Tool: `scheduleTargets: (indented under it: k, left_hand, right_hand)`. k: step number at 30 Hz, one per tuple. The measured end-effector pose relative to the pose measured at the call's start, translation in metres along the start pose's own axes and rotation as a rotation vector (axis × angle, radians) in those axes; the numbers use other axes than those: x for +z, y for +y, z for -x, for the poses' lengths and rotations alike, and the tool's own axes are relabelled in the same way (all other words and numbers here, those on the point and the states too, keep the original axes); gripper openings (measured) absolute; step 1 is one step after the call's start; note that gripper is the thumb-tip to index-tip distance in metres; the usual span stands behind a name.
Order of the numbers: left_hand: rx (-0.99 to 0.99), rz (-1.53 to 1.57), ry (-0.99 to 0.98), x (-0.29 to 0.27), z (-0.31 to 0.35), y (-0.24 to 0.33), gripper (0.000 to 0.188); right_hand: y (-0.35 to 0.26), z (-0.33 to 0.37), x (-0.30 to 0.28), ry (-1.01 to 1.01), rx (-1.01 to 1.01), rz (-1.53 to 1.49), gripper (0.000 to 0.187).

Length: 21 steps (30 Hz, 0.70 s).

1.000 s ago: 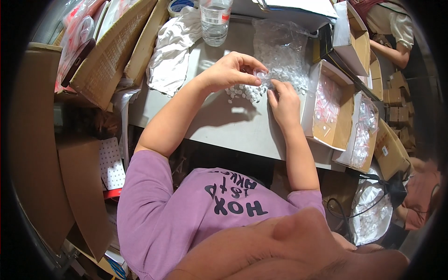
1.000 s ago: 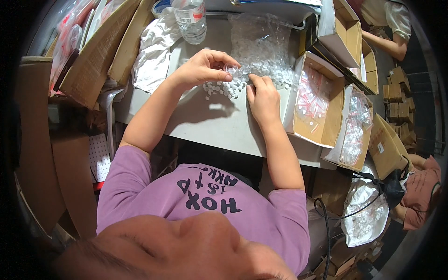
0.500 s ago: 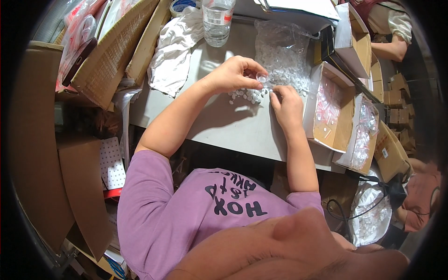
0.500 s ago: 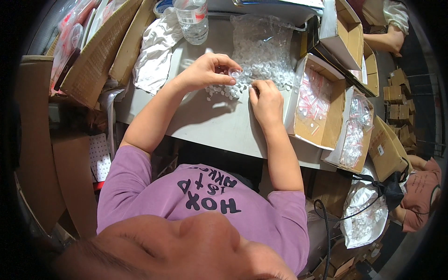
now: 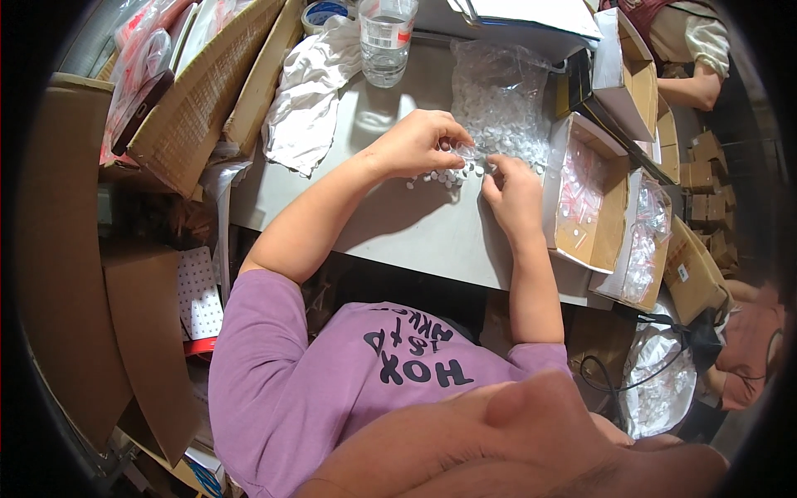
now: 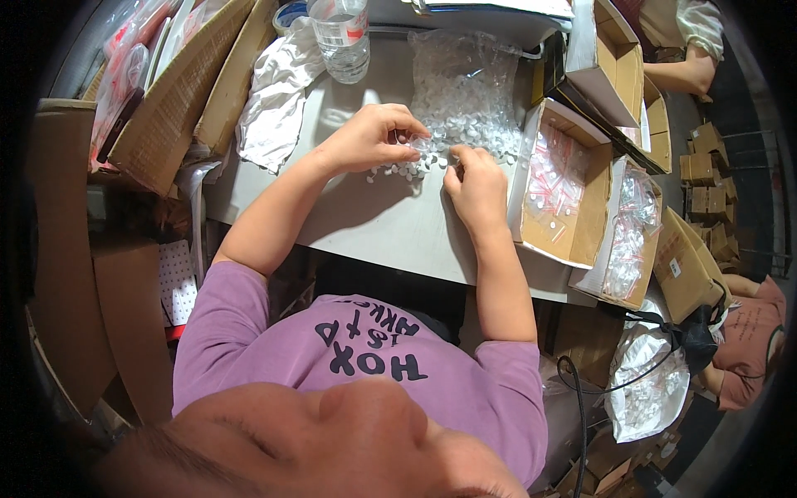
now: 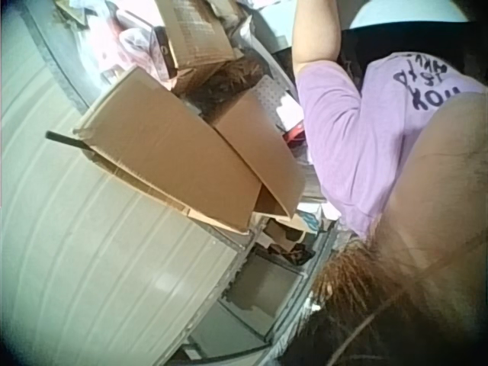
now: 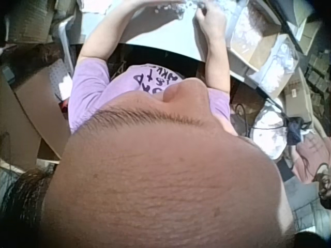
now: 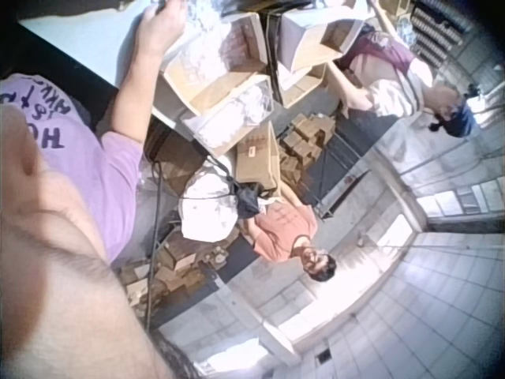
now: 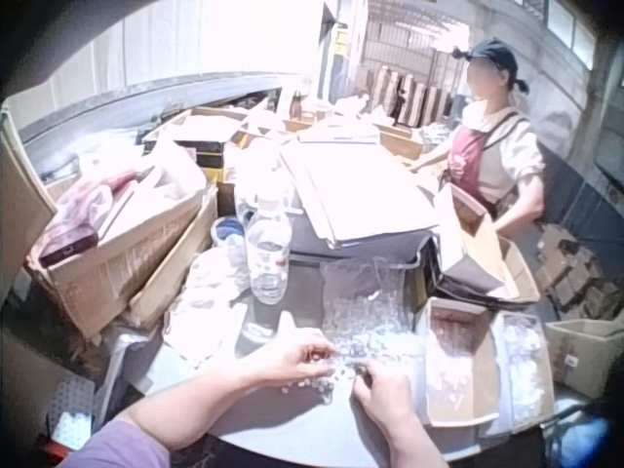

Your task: The person sorts small white plastic components and places them into small clear plastic bags at a crowded workspace.

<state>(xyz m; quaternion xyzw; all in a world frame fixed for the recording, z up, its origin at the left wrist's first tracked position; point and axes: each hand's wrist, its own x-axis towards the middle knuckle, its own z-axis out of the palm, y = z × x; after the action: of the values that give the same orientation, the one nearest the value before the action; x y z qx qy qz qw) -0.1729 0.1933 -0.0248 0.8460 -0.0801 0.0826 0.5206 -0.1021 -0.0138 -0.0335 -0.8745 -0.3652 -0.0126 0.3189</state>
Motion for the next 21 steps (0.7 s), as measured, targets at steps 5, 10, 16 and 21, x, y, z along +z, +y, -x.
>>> scheduleTargets:
  k: [5,10,16,21]
  left_hand:
    - [0.032,-0.017,0.011,0.000,0.001,0.000,0.031]
    - [-0.015,-0.058,-0.018,-0.002,0.000,0.005,0.031]
    - [0.003,-0.040,-0.015,0.000,0.000,0.005,0.031]
    - [-0.062,-0.041,-0.057,0.002,0.002,0.011,0.030]
  right_hand:
    - [0.000,0.000,0.003,-0.022,0.031,0.027,0.025]
    - [0.000,-0.001,0.003,0.011,0.062,0.092,0.025]
    - [0.004,-0.001,0.004,0.032,0.036,0.084,0.018]
    - [-0.003,-0.002,-0.002,0.075,0.025,-0.093,0.014]
